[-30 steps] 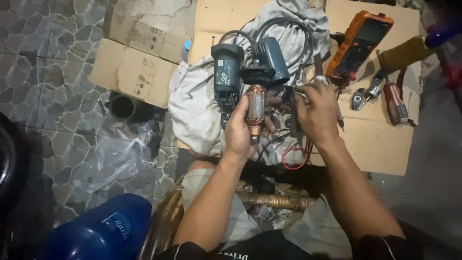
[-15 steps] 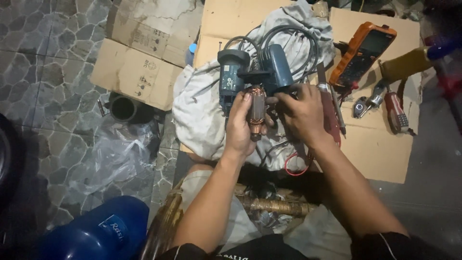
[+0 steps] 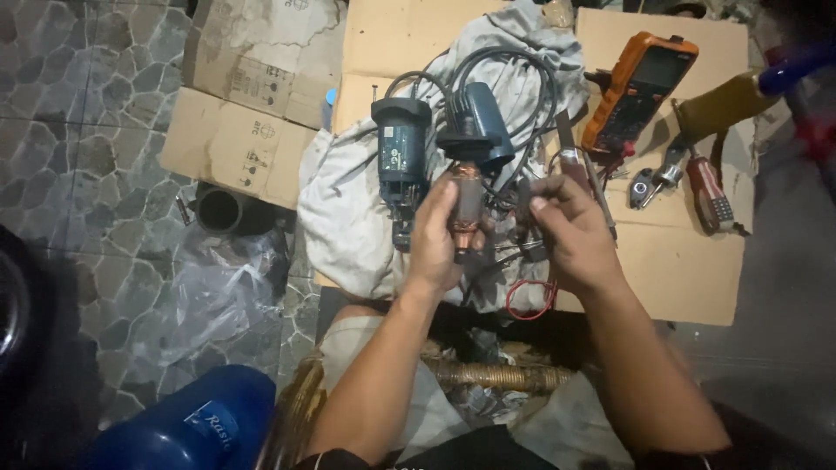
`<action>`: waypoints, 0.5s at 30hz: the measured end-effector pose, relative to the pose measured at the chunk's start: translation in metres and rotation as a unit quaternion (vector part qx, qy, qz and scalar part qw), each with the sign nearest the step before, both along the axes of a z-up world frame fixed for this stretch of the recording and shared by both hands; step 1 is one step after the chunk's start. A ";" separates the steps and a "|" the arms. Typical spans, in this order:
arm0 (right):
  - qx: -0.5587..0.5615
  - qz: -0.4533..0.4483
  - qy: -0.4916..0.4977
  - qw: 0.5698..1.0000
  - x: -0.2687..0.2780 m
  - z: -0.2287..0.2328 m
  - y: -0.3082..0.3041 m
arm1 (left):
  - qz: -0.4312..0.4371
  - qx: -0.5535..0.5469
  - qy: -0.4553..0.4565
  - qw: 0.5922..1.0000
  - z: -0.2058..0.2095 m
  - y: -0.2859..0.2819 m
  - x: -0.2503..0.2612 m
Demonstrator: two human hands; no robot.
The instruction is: The person holds a cylindrical copper-wound electrical component and uses a small metal tool to scrape and clean the surface of the copper windings. The person rotates the component to access different areas while working over a cluttered workbench.
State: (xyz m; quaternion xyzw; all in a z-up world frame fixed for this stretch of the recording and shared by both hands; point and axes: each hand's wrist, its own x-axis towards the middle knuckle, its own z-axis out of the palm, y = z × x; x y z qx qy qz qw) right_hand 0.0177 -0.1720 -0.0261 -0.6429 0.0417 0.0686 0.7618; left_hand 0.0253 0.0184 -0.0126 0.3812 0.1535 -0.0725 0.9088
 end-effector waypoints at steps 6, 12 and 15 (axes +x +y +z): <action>-0.039 -0.012 -0.052 0.998 -0.016 0.052 0.034 | -0.038 0.040 0.004 0.998 0.002 -0.017 -0.012; -0.023 -0.026 -0.071 0.997 -0.017 0.045 0.031 | -0.067 0.091 -0.071 0.991 0.001 -0.021 -0.018; -0.066 -0.045 -0.098 0.992 -0.009 0.045 0.028 | -0.067 0.111 -0.057 0.990 0.011 -0.017 -0.022</action>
